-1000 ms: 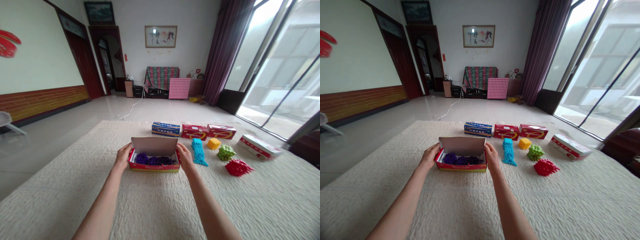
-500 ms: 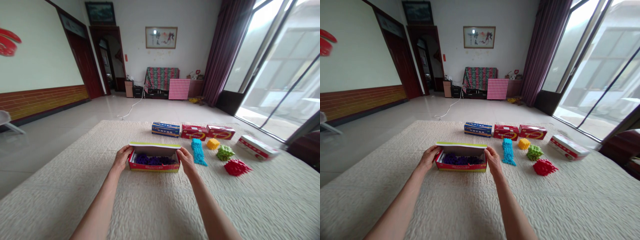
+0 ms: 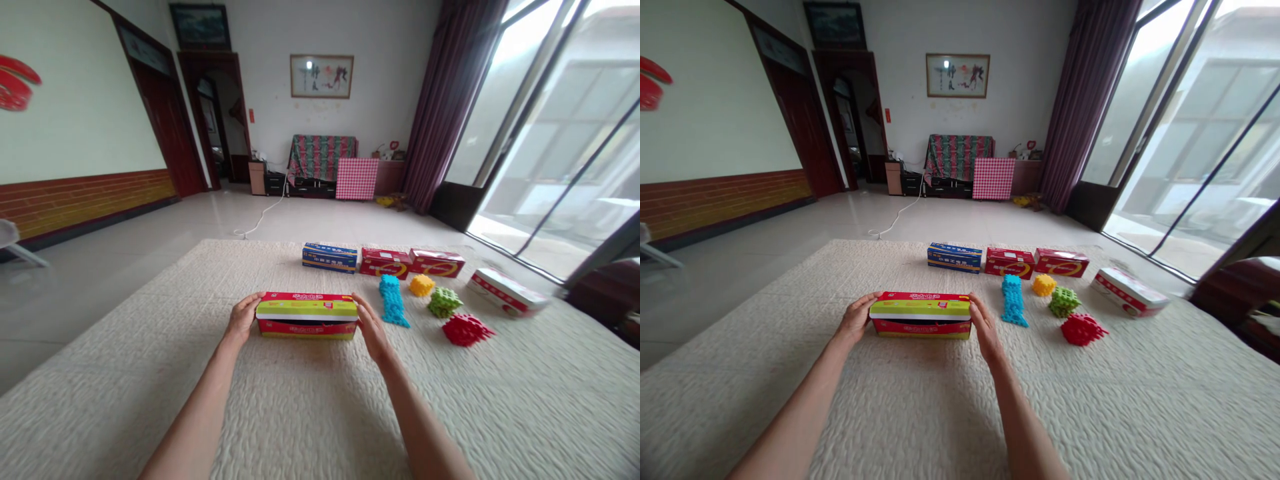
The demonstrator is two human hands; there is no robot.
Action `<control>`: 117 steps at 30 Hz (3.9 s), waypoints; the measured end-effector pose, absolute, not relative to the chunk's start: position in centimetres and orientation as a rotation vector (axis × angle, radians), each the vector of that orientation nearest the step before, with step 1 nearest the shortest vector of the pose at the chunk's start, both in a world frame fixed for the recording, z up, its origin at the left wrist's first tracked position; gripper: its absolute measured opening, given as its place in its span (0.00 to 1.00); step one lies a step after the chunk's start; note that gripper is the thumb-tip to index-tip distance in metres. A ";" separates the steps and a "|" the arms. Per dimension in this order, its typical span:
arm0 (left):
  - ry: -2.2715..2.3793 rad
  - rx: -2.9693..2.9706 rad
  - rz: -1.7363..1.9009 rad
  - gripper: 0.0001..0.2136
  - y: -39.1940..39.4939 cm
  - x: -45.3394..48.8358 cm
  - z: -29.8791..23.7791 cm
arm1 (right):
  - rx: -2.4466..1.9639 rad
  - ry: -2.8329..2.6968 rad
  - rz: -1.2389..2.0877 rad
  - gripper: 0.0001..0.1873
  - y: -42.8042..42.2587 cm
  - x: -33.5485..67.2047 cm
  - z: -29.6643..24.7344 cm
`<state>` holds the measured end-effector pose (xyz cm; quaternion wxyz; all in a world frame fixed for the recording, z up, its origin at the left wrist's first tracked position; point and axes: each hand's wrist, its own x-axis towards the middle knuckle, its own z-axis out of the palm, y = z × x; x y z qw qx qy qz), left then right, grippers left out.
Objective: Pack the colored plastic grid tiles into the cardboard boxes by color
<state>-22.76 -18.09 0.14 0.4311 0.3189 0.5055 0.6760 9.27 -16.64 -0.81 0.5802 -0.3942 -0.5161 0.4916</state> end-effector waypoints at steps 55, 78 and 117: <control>1.413 1.312 1.689 0.21 -20.7 -22.1 -1.8 | -0.897 -1.366 0.799 0.19 -16.9 7.8 -2.7; 1.502 1.113 1.836 0.14 -19.9 -20.9 -2.8 | -0.934 -1.355 0.738 0.17 -17.0 7.7 -2.9; 1.677 1.210 1.653 0.24 -22.5 -19.5 -3.0 | -1.190 -1.242 0.603 0.25 -18.2 6.8 -4.1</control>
